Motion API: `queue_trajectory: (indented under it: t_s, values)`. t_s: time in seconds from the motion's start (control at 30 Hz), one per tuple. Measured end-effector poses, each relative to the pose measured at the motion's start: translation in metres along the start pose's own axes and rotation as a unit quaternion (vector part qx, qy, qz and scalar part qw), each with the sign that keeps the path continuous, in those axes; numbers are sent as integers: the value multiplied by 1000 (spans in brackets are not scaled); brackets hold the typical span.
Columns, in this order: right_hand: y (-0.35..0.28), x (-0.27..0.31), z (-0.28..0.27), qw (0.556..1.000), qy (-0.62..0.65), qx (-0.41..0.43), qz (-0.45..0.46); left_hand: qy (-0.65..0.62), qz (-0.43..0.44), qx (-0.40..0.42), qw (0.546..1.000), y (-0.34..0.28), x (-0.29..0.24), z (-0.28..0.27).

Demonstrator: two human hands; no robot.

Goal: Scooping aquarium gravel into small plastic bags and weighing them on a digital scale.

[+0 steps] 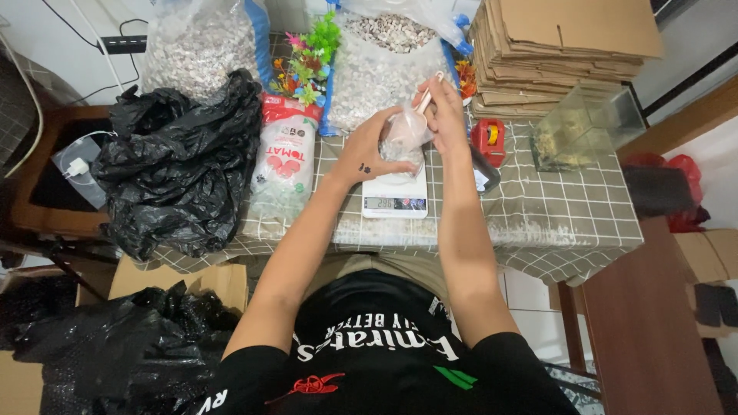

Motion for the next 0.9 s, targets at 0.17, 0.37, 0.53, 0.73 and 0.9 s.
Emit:
queue_trajectory:
  t_s: [0.17, 0.37, 0.53, 0.73, 0.9]
  values:
    - [7, -17, -13, 993, 114, -28, 33, 6, 21, -18, 1000, 1, 7, 0]
    - [24, -51, -39, 963, 258, -32, 76, -28, 55, -51, 997, 12, 6, 0]
    - [10, -22, -40, 976, 200, -81, 22, -30, 67, -16, 997, 14, 3, 9]
    - [7, -29, -49, 969, 210, -120, 54, -96, 61, -68, 991, 13, 17, 5]
    - [23, -21, -73, 940, 295, -170, -30, -144, 105, -197, 964, 8, 28, -19]
Point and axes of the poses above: each hand's wrist, its own y-axis towards the middle knuckle, its own z-axis out of the palm, x = y × z, the point moved 10 cm from there along y, towards the middle knuckle, and after that the axes turned 3 degrees about x, right-handed, at the moved point
